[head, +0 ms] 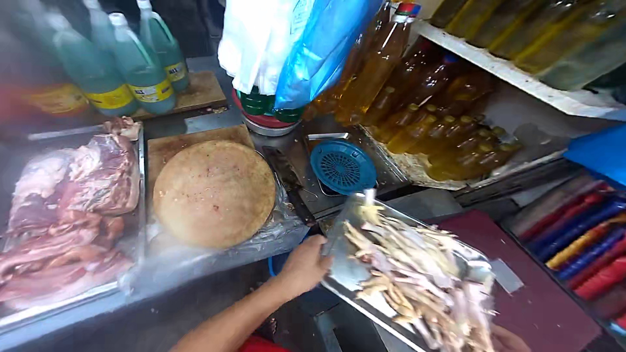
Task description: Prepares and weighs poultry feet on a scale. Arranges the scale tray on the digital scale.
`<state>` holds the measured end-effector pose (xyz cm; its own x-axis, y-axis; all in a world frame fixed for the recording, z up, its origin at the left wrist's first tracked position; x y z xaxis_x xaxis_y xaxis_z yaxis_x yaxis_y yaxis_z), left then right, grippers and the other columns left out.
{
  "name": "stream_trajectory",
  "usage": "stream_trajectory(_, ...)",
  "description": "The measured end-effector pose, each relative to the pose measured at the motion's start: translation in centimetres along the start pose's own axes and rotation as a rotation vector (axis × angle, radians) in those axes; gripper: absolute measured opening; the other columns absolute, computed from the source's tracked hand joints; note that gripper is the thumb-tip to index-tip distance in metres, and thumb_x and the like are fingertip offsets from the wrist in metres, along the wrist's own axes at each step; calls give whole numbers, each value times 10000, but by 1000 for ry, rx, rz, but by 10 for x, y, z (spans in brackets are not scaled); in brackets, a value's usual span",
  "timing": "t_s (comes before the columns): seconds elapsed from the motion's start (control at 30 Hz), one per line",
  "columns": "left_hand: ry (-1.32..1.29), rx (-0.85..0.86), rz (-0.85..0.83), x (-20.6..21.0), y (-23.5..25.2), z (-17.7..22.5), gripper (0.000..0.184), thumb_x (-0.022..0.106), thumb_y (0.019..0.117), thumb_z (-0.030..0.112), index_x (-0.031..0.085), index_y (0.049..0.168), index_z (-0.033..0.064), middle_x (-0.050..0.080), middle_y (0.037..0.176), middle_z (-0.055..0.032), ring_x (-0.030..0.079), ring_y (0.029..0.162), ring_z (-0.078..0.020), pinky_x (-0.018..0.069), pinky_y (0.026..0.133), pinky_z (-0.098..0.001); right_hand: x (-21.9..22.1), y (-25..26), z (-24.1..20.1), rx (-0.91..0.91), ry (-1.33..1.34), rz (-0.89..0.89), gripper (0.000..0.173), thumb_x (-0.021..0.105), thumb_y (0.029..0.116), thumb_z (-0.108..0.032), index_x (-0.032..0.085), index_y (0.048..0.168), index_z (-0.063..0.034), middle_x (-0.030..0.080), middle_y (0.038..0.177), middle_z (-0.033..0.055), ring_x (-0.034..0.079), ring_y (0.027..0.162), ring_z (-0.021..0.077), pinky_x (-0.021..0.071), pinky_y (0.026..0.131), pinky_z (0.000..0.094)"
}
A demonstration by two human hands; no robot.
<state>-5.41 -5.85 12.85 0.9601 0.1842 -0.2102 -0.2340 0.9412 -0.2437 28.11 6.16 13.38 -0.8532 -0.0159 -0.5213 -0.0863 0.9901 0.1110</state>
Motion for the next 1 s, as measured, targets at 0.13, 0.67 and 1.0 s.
stream_trajectory(0.13, -86, -241, 297, -70, -56, -45, 322, 460, 1095, 201, 571, 1283, -35, 651, 1067, -190, 701, 843, -254, 611, 780, -452, 107, -20, -24, -92, 51, -137, 263, 553, 988, -12, 546, 1158, 188, 664, 907, 122, 617, 807, -11, 546, 797, 209)
stream_trajectory(0.67, -392, 113, 1160, -355, 4, -119, 593, 223, 1135, 337, 379, 1491, -111, 430, 1513, -300, 443, 1406, -323, 350, 1181, -459, 438, 10, -225, -274, 180, -337, 324, 495, 1064, -106, 488, 1283, 131, 642, 1014, 252, 656, 953, 312, 533, 898, 447)
stream_trajectory(1.0, -443, 167, 1058, -353, 0, -144, 450, 282, 1109, 134, 538, 1376, -121, 593, 1381, -228, 587, 1248, -166, 445, 1083, -303, 446, 20, -241, -203, 803, -179, 126, 599, 937, 33, 520, 898, -58, 593, 743, -66, 605, 711, -14, 540, 724, 166)
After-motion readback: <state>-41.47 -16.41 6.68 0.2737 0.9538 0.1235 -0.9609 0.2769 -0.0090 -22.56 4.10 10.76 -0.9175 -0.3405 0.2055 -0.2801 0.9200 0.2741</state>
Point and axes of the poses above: each hand's wrist, its own y-axis towards the middle knuckle, its own x-axis out of the palm, z = x × y, the point moved 2 cm from there along y, towards the middle knuckle
